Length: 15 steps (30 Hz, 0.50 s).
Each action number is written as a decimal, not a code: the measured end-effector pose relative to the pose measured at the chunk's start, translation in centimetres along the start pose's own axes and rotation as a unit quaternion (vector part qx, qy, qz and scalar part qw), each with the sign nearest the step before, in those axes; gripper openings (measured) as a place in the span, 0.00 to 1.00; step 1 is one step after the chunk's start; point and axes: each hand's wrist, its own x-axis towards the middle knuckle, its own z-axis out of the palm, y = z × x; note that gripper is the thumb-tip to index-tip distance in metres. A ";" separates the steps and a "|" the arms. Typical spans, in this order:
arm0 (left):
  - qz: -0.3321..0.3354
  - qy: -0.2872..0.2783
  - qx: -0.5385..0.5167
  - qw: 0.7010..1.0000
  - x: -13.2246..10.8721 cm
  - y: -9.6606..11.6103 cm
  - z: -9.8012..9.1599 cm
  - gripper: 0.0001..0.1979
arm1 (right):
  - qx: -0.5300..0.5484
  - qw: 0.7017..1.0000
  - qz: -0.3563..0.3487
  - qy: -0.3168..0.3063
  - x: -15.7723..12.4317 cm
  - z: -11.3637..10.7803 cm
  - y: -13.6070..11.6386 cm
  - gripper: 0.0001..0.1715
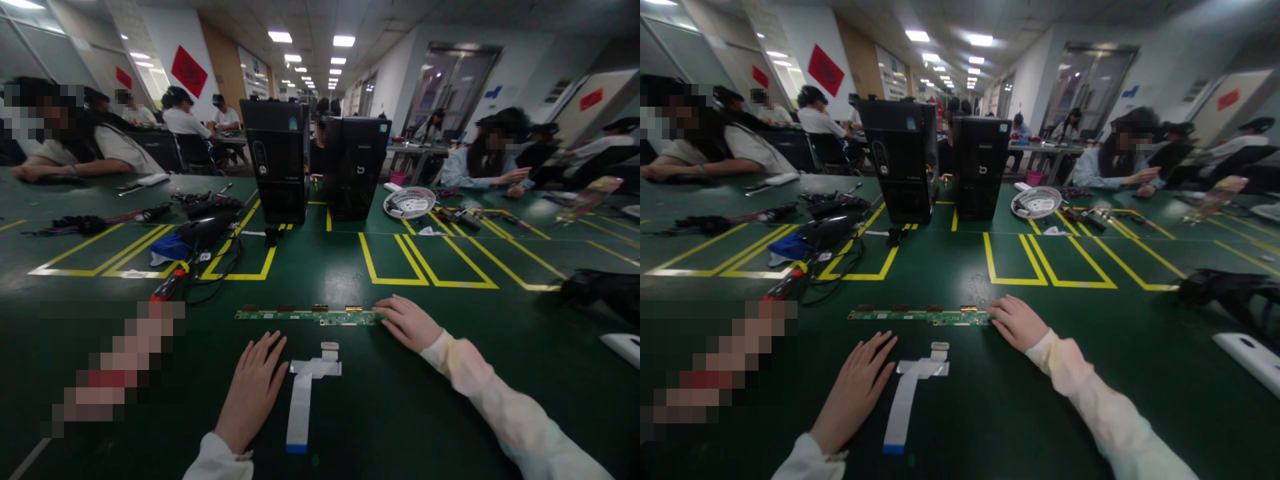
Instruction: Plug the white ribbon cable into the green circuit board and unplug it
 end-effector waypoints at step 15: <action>0.065 -0.014 0.008 0.998 -0.2 1.6 -1.0 0.23 | 0.048 0.998 0.010 0.032 -1.1 3.5 -1.5 0.20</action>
